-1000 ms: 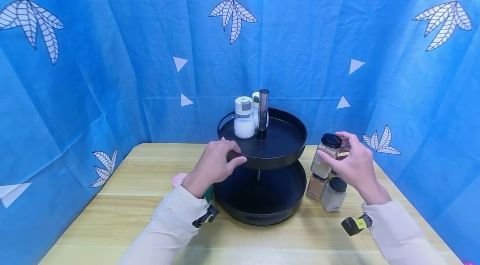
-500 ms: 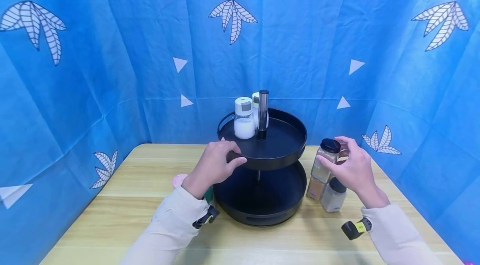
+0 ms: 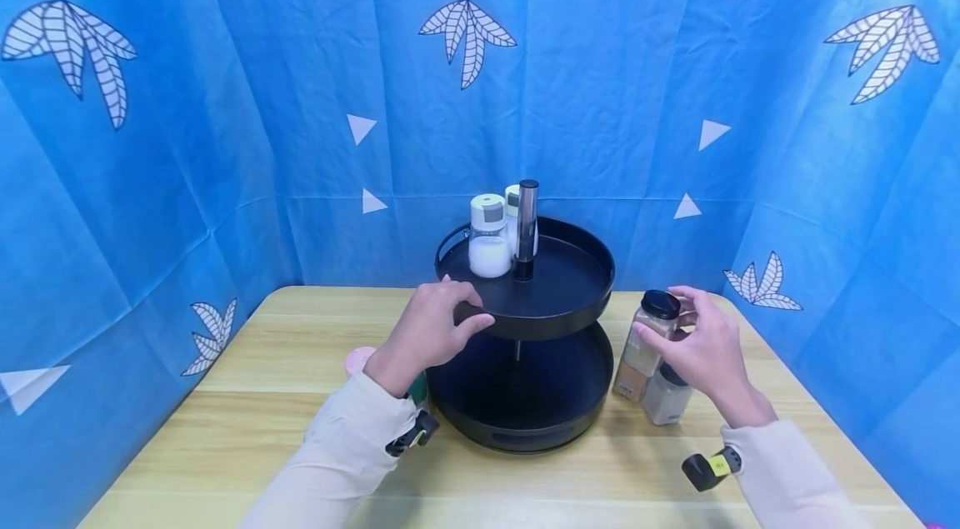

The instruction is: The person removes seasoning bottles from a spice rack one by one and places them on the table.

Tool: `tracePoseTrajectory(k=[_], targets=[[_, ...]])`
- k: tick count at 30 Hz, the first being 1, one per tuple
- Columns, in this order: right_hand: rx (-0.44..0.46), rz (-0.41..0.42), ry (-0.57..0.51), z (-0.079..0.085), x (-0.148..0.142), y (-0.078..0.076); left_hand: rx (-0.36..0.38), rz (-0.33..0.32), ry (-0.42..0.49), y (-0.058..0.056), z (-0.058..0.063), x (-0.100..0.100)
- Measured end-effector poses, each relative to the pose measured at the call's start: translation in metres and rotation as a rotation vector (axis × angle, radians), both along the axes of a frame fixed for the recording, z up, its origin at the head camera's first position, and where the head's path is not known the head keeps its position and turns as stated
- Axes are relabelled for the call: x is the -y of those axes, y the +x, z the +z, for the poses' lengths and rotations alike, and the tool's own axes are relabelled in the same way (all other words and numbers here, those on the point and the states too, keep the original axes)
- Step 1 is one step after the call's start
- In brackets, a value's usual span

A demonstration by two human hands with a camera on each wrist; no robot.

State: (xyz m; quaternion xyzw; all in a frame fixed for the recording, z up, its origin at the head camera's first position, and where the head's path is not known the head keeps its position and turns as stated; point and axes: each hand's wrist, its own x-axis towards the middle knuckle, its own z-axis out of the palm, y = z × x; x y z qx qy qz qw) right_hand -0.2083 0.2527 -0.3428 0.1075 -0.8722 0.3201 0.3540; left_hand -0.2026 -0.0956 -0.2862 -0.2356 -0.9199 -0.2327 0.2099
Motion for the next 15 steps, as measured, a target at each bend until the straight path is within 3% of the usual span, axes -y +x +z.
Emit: tracePoseTrajectory(k=[15], targets=[[0.019, -0.012, 0.010, -0.016, 0.000, 0.001, 0.006, -0.006, 0.008, -0.001, 0.000, 0.000]])
